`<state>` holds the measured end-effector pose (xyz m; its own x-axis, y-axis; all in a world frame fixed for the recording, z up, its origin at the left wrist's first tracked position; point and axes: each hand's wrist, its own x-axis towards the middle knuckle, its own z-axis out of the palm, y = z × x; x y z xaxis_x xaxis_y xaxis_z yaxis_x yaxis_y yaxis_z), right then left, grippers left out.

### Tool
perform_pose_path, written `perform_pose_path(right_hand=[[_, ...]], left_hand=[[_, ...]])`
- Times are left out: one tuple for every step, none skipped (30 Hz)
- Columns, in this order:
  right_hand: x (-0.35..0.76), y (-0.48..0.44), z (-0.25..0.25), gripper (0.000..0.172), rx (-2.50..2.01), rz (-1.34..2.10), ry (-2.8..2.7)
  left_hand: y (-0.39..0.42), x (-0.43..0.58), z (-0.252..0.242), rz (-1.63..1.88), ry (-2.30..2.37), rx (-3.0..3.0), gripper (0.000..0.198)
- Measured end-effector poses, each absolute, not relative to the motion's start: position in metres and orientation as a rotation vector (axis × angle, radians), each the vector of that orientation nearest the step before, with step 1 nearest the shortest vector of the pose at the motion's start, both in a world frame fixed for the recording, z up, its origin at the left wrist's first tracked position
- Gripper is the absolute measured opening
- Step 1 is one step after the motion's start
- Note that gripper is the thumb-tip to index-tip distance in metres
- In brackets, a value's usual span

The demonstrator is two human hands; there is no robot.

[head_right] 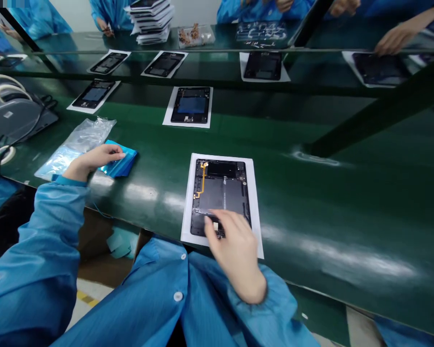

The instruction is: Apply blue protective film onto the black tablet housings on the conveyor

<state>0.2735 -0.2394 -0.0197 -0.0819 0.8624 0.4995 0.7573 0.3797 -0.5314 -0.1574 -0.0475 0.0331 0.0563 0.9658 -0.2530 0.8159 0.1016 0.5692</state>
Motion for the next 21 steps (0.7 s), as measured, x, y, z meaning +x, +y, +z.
perform_pose_path(right_hand=[[0.260,-0.240,-0.016,0.011,-1.340,0.231,-1.839],[0.245,-0.239,-0.012,0.011,-1.276,0.300,-1.821],[0.230,-0.238,-0.007,0.011,-1.212,0.382,-1.804],[0.214,-0.236,-0.003,0.013,-1.151,0.480,-1.785],[0.197,-0.232,0.001,0.017,-1.097,0.595,-1.756],[0.181,-0.228,0.004,0.024,-1.051,0.721,-1.716],[0.165,-0.223,0.005,0.035,-1.018,0.852,-1.662],[0.151,-0.218,0.006,0.046,-0.989,0.981,-1.602],[0.139,-0.214,0.005,0.057,-0.966,1.102,-1.534],[0.129,-0.211,0.003,0.064,-0.946,1.216,-1.464],[0.122,-0.210,0.000,0.067,-0.928,1.324,-1.394],[0.118,-0.209,-0.004,0.067,-0.910,1.425,-1.324],[0.115,-0.210,-0.009,0.065,-0.891,1.516,-1.259],[0.114,-0.212,-0.014,0.062,-0.873,1.592,-1.209],[0.115,-0.214,-0.019,0.059,-0.858,1.646,-1.177],[0.116,-0.215,-0.024,0.055,-0.850,1.677,-1.162],[0.118,-0.216,-0.029,0.050,-0.855,1.685,-1.160],[0.121,-0.217,-0.032,0.044,-0.873,1.676,-1.165],[0.124,-0.217,-0.035,0.039,-0.904,1.649,-1.171],[0.128,-0.218,-0.037,0.036,-0.947,1.607,-1.168],[0.133,-0.220,-0.039,0.035,-1.003,1.546,-1.158]], left_hand=[[-0.053,-0.154,0.039,0.354,1.815,1.766,0.038],[-0.060,-0.149,0.045,0.407,1.851,1.804,0.034],[-0.070,-0.142,0.051,0.485,1.885,1.863,0.030],[-0.082,-0.132,0.057,0.568,1.909,1.923,0.025],[-0.096,-0.121,0.063,0.728,1.922,2.042,0.022],[-0.111,-0.108,0.068,0.849,1.856,2.151,0.023],[-0.127,-0.095,0.071,0.892,1.758,2.216,0.024],[-0.143,-0.084,0.072,0.887,1.695,2.237,0.024],[-0.158,-0.073,0.073,0.852,1.630,2.235,0.023],[-0.171,-0.066,0.071,0.789,1.531,2.171,0.024],[-0.181,-0.060,0.069,0.737,1.449,2.095,0.023],[-0.189,-0.057,0.065,0.689,1.376,2.013,0.023],[-0.194,-0.057,0.061,0.651,1.320,1.938,0.024],[-0.198,-0.057,0.057,0.627,1.286,1.883,0.025],[-0.200,-0.058,0.052,0.610,1.268,1.848,0.025],[-0.202,-0.060,0.048,0.598,1.261,1.829,0.026],[-0.202,-0.061,0.045,0.591,1.258,1.823,0.027],[-0.202,-0.062,0.042,0.587,1.253,1.828,0.027],[-0.201,-0.063,0.039,0.593,1.245,1.838,0.028],[-0.198,-0.064,0.038,0.615,1.242,1.856,0.029],[-0.194,-0.067,0.038,0.663,1.252,1.881,0.030]])
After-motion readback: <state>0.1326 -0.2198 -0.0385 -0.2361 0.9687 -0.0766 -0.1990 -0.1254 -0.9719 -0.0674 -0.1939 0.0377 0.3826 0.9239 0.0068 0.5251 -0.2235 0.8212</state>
